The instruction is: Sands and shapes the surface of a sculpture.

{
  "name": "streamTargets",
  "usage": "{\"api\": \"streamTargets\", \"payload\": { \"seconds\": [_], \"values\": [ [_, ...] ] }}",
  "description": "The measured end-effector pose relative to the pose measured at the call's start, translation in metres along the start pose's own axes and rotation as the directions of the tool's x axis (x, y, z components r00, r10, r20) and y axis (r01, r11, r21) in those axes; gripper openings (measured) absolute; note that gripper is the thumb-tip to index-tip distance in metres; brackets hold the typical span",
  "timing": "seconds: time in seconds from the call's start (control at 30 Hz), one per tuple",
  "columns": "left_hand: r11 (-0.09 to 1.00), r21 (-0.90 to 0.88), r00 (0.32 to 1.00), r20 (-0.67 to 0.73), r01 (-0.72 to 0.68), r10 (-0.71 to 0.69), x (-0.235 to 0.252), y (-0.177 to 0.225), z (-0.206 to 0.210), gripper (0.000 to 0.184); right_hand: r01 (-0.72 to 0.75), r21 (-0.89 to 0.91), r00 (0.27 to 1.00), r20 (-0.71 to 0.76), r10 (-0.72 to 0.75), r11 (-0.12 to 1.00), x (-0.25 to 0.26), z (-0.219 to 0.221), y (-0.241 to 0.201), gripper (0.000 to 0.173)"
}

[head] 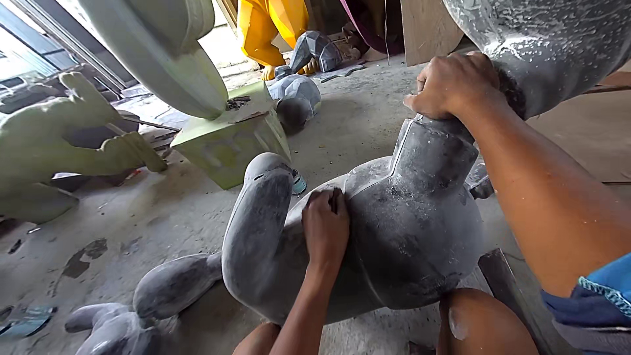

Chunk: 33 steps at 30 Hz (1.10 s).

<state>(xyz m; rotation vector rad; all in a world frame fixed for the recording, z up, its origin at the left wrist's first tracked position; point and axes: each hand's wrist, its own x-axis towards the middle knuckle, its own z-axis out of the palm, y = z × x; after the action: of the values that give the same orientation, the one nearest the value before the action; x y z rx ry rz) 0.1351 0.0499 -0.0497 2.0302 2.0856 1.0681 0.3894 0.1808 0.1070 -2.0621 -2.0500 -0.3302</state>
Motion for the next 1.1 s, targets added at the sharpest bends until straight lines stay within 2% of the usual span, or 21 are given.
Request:
{"api": "streamTargets", "payload": {
  "seconds": [0.1,0.27,0.37,0.43,0.47,0.53,0.6,0.7,0.77,0.93,1.1],
  "values": [
    [0.995,0.028,0.984,-0.15,-0.095,0.099,-0.026,-0.007,0.0,0.023,-0.016,0.007,1.0,-0.02,0.016,1.0,0.004,-0.003,-0.002,0.052],
    [1.0,-0.022,1.0,0.007,-0.007,0.007,0.017,-0.003,0.007,0.029,-0.01,-0.002,1.0,-0.008,0.01,1.0,-0.001,-0.002,-0.003,0.054],
    [1.0,0.015,0.999,-0.047,-0.013,0.014,0.0,-0.001,0.003,0.03,-0.005,-0.001,1.0,0.001,0.005,1.0,0.002,-0.002,-0.004,0.052],
    [0.998,0.021,0.99,-0.125,-0.055,0.057,-0.016,-0.005,0.003,0.024,-0.022,0.005,1.0,-0.012,0.023,1.0,0.003,-0.003,-0.005,0.052],
    [0.998,0.017,0.99,-0.124,-0.061,0.063,-0.013,-0.006,0.005,0.023,-0.032,0.004,0.999,-0.012,0.032,0.999,0.002,-0.002,-0.005,0.053],
    [1.0,-0.005,1.0,-0.007,0.0,0.0,0.012,-0.005,0.007,0.028,-0.036,0.005,0.999,-0.009,0.036,0.999,-0.002,-0.001,-0.003,0.054],
    [0.998,-0.028,0.997,0.046,0.059,-0.058,0.036,-0.005,0.014,0.029,-0.024,0.001,1.0,-0.013,0.024,1.0,-0.002,-0.001,-0.005,0.053],
    [1.0,0.006,1.0,0.012,-0.021,0.02,0.011,-0.004,0.004,0.032,-0.022,0.005,1.0,-0.008,0.022,1.0,0.001,-0.001,-0.003,0.053],
    [0.998,-0.013,0.997,-0.047,-0.065,0.064,-0.004,-0.007,0.001,0.027,-0.039,0.017,0.999,-0.034,0.04,0.999,0.001,-0.003,-0.003,0.053],
    [0.994,-0.105,0.998,0.068,0.019,-0.012,0.024,-0.014,-0.001,0.026,-0.026,0.044,0.999,-0.019,0.027,0.999,0.002,-0.001,-0.009,0.056],
    [0.999,-0.036,0.999,0.018,-0.036,0.037,0.018,-0.012,0.002,0.028,-0.042,0.032,0.999,-0.028,0.043,0.999,0.003,-0.002,-0.008,0.052]
  ]
}}
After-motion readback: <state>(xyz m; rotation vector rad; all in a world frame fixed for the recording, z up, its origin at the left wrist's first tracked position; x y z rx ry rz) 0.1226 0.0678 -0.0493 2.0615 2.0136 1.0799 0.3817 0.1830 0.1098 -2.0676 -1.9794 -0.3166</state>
